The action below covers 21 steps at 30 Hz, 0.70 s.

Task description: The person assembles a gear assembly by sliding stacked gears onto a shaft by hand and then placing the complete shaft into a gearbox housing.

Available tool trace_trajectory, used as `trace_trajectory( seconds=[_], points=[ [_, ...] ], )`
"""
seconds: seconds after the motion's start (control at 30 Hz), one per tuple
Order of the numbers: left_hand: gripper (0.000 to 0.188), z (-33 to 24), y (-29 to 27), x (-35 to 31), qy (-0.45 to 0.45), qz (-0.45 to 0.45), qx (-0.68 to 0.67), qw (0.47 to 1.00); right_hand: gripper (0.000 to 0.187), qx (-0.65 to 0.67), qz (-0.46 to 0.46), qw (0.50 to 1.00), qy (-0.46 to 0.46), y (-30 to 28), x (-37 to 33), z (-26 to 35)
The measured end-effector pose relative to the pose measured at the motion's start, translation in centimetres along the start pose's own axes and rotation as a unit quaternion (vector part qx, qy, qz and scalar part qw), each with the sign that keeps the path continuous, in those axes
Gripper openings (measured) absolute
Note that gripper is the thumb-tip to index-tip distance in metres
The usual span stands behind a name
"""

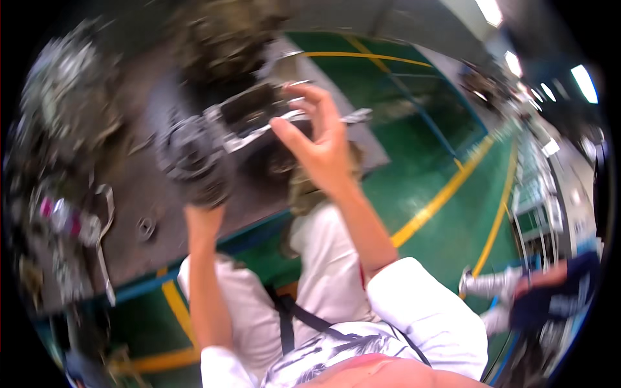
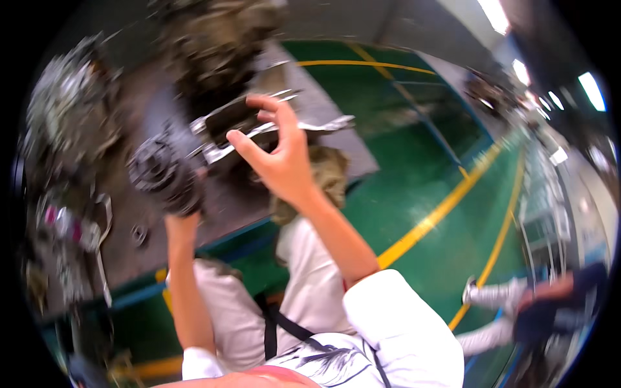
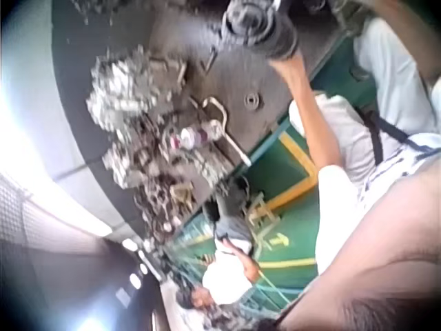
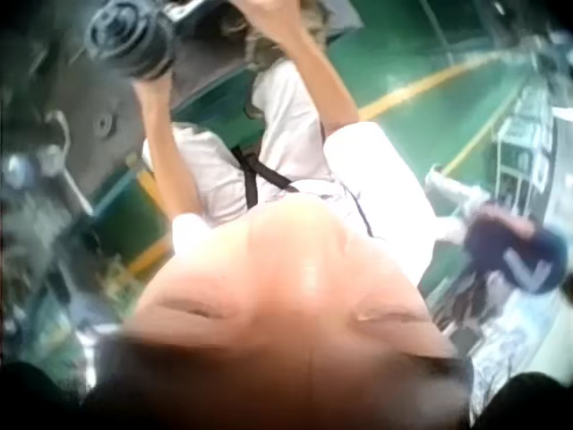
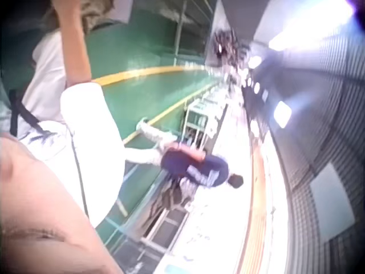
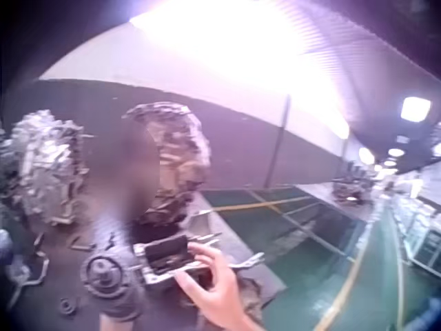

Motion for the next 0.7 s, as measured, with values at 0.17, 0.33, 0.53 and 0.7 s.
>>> trace_trajectory(
  seconds=[0.17, 0.33, 0.53, 0.7],
  points=[
    [0.027, 2.9, 0.6, -3.0, -0.17, 0.163, -0.114, 0.965, 0.051, -0.119, 0.01, 0.993, 0.006, -4.5, -0.5, -1.9],
    [0.027, 0.6, 2.1, -2.3, -0.333, 0.117, -0.223, 0.909, 0.036, -0.175, 0.077, 0.981, -0.044, -5.9, -0.8, -3.8],
    [0.035, 3.0, 0.5, -4.3, -0.191, 0.203, -0.063, 0.958, 0.026, -0.242, 0.126, 0.962, -0.028, -4.1, -0.9, -5.5],
    [0.043, 1.7, 3.1, -3.7, -0.26, 0.111, -0.222, 0.933, 0.016, -0.102, 0.078, 0.991, 0.042, -5.9, 1.5, -1.4]
  ],
)
Point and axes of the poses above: each hand's wrist, its own x-axis towards the middle knuckle, its own y-axis out of the palm, z = x × y, the point moved 2 cm from there along x, towards the middle knuckle, and after that the axes turned 8 degrees about -z, right-handed, at the moved point
